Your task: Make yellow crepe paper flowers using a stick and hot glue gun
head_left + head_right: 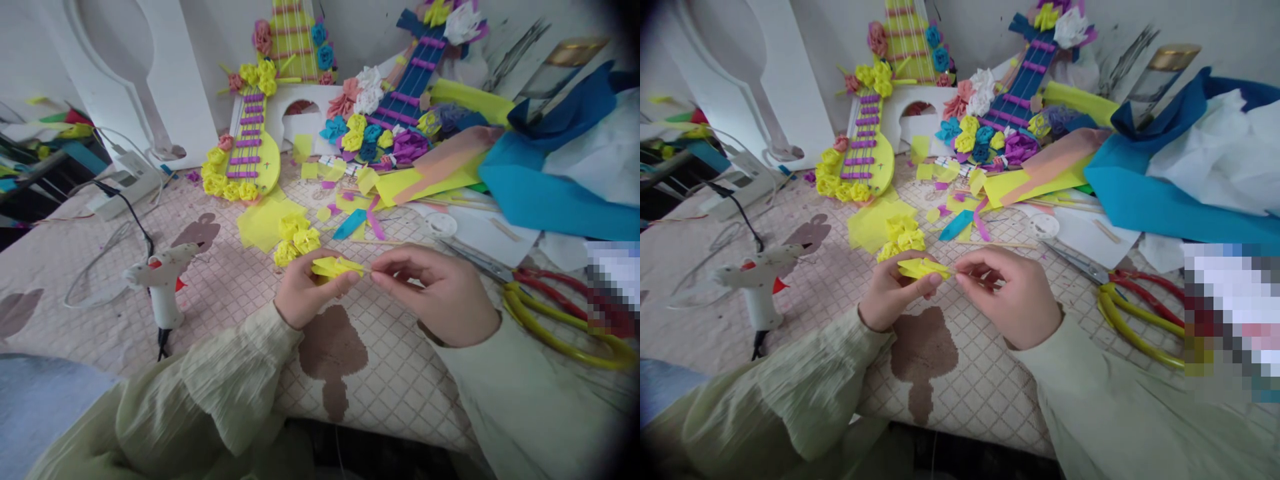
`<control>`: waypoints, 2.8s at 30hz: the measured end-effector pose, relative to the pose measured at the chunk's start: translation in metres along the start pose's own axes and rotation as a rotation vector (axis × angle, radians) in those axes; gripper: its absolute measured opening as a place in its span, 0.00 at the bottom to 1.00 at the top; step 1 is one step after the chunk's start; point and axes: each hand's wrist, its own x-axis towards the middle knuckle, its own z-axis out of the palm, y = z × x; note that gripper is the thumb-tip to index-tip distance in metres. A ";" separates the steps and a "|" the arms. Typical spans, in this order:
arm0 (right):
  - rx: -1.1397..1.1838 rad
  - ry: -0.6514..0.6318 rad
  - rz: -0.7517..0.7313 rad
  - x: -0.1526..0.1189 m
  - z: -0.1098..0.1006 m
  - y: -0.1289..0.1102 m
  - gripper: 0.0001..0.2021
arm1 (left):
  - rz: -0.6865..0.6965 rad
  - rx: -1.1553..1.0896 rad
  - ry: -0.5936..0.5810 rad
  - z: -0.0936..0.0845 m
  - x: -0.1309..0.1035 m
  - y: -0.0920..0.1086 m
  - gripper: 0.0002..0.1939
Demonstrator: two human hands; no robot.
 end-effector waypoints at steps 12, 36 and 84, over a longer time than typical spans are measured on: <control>-0.007 0.004 -0.018 0.000 -0.001 -0.002 0.01 | -0.009 -0.029 0.006 -0.001 0.002 0.003 0.13; 0.064 0.034 -0.005 0.001 -0.002 -0.001 0.04 | 0.057 -0.070 -0.028 -0.003 0.001 0.005 0.11; 0.176 -0.146 0.142 0.018 0.000 0.026 0.12 | 0.124 0.061 -0.125 -0.003 0.019 -0.007 0.18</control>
